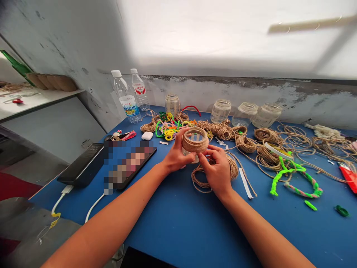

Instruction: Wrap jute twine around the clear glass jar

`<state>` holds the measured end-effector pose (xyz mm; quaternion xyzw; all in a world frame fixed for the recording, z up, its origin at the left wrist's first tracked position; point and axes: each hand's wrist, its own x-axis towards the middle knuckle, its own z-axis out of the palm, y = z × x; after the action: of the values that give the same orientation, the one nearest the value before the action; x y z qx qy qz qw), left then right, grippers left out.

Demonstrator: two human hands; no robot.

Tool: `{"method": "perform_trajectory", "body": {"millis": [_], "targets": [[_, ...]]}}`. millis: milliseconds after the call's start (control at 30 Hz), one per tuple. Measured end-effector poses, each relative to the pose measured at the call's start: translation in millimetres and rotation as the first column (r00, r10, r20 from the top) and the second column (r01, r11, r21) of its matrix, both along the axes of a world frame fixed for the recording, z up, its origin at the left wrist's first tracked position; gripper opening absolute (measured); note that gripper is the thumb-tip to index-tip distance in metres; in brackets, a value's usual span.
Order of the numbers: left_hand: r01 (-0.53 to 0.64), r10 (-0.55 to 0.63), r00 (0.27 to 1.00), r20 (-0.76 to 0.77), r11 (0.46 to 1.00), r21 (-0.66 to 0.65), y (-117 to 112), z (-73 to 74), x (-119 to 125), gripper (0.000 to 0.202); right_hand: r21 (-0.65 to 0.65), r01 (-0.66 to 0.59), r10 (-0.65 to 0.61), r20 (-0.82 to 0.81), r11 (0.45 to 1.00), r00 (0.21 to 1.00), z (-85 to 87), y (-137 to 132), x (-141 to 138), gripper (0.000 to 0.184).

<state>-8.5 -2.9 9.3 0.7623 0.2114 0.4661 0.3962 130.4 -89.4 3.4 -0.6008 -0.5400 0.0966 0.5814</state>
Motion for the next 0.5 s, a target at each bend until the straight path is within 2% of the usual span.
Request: {"method": "perform_trajectory", "body": {"millis": [500], "targets": [[-0.014, 0.015, 1.0, -0.008, 0.999, 0.029, 0.3, -0.3, -1.2, 0.081, -0.007, -0.012, 0.012, -0.014, 1.0, 1.0, -0.2, -0.7, 0.4, 0.03]]}}
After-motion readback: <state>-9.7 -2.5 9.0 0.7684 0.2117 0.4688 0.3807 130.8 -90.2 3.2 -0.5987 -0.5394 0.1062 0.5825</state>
